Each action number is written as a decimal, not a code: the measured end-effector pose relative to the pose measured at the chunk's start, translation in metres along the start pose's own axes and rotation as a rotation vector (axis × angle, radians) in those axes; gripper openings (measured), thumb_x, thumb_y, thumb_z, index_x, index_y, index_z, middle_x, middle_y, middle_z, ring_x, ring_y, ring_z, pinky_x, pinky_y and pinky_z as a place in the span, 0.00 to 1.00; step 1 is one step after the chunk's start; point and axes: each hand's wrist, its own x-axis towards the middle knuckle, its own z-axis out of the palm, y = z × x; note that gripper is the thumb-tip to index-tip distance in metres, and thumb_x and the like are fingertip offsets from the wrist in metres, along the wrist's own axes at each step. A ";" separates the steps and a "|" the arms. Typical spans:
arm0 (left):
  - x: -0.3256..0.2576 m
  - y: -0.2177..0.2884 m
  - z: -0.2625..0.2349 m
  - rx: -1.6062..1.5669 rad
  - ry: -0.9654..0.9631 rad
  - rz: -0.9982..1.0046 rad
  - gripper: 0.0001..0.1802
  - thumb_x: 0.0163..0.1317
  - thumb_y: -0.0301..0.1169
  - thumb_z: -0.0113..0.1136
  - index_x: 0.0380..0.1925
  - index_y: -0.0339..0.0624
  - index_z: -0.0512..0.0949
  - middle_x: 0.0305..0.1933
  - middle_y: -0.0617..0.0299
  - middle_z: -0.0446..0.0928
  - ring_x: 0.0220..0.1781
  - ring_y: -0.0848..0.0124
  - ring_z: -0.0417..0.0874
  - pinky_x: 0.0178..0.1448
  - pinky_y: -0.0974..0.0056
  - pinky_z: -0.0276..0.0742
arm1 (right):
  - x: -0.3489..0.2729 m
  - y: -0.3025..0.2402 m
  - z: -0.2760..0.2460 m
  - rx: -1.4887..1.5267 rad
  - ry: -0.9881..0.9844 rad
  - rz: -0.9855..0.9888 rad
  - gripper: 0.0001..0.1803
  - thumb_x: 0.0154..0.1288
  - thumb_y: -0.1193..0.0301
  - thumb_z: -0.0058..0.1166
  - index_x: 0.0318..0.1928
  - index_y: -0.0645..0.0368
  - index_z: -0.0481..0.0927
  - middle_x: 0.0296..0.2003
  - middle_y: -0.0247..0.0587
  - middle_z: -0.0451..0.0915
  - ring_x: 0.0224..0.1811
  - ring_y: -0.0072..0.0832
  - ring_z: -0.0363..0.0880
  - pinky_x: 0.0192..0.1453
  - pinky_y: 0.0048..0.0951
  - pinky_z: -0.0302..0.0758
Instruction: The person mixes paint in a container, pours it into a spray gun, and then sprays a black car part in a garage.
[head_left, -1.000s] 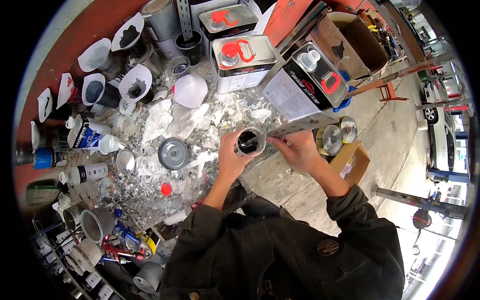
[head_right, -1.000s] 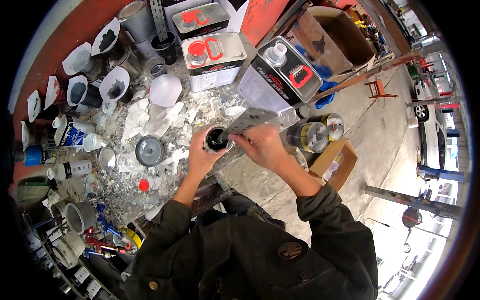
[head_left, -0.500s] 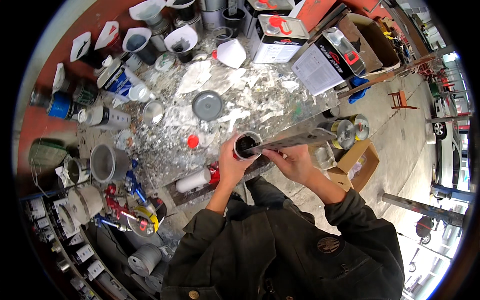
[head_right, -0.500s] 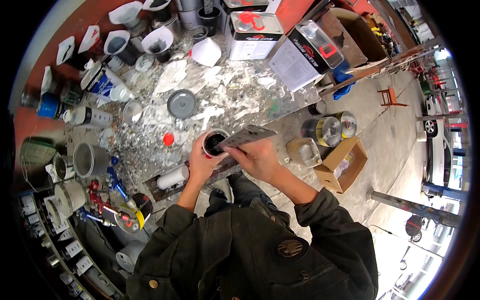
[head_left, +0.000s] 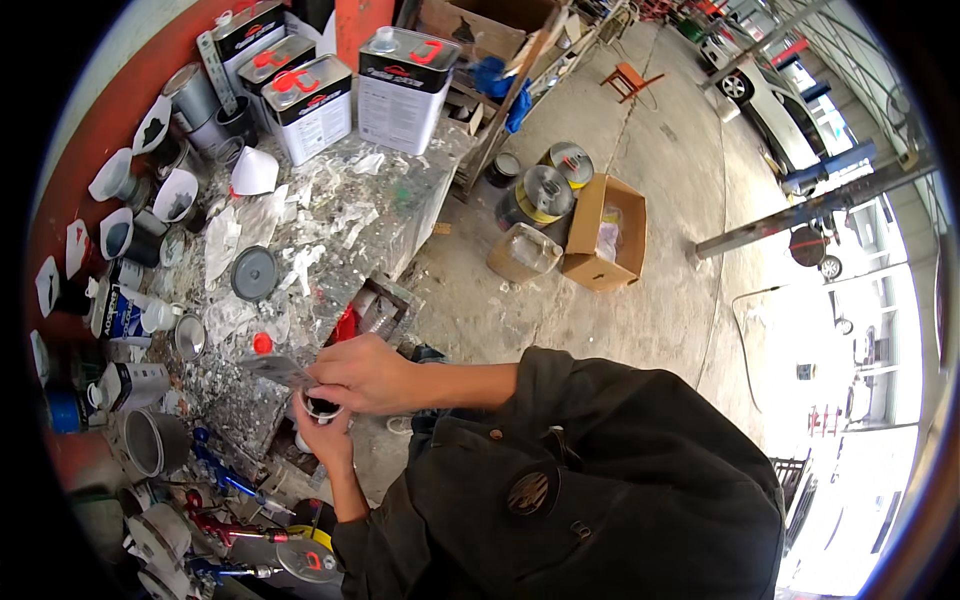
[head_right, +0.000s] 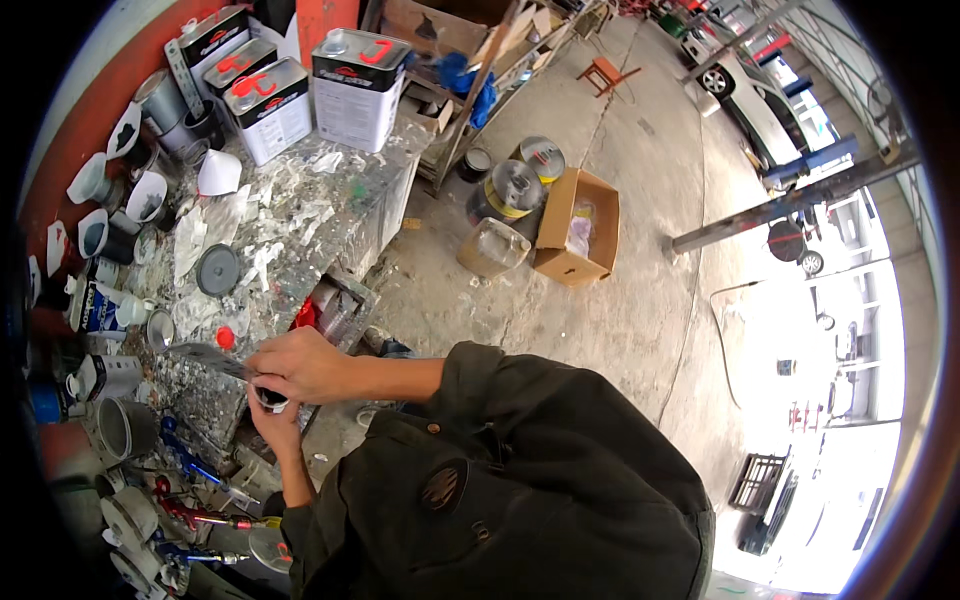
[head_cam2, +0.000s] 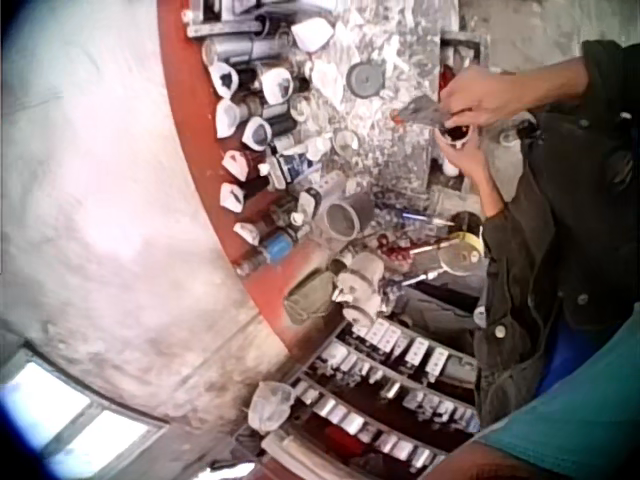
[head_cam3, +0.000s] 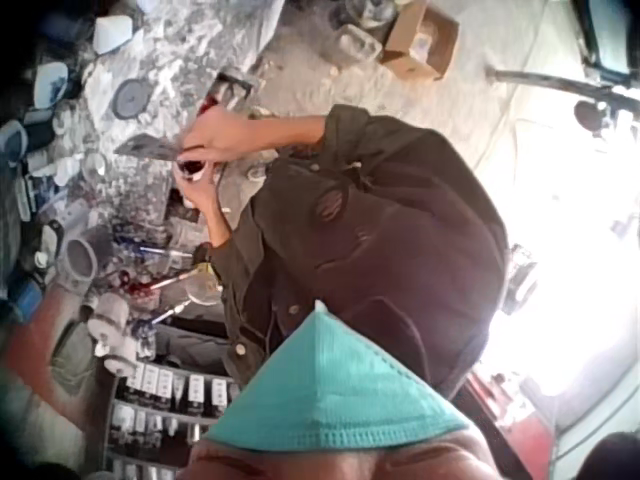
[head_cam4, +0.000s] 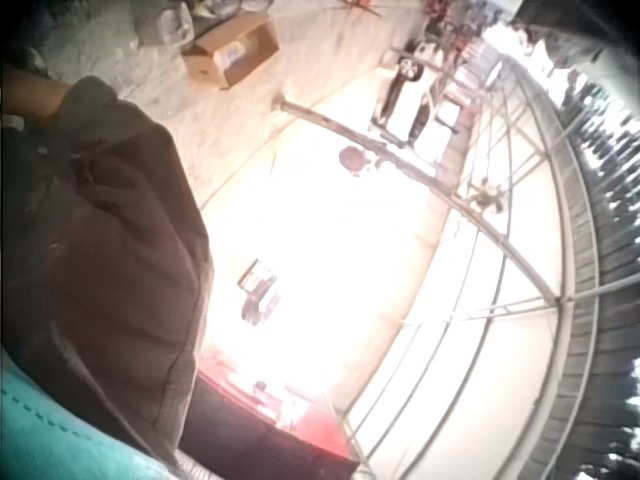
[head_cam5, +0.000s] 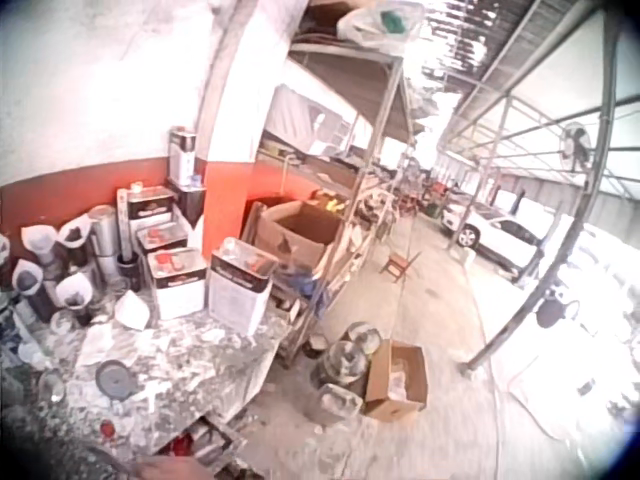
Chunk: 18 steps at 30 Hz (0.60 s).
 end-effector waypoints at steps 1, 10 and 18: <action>-0.004 0.001 -0.001 0.056 0.009 0.032 0.43 0.47 0.23 0.76 0.65 0.32 0.67 0.63 0.53 0.72 0.64 0.65 0.73 0.68 0.62 0.67 | -0.002 -0.004 0.000 -0.007 0.020 0.005 0.11 0.62 0.66 0.59 0.42 0.58 0.83 0.30 0.40 0.80 0.33 0.41 0.82 0.34 0.41 0.76; -0.012 -0.004 -0.018 -0.093 0.014 -0.062 0.44 0.49 0.20 0.74 0.67 0.32 0.63 0.61 0.54 0.73 0.60 0.67 0.75 0.63 0.65 0.72 | -0.017 -0.011 0.014 0.071 0.017 -0.002 0.12 0.61 0.65 0.60 0.42 0.56 0.82 0.29 0.41 0.78 0.31 0.42 0.80 0.33 0.42 0.75; 0.001 0.023 0.021 0.065 -0.087 0.084 0.45 0.45 0.25 0.78 0.65 0.32 0.67 0.64 0.51 0.71 0.65 0.64 0.72 0.70 0.61 0.65 | -0.006 0.009 -0.027 -0.086 0.090 0.064 0.11 0.62 0.65 0.61 0.40 0.58 0.80 0.29 0.42 0.77 0.32 0.43 0.80 0.34 0.42 0.75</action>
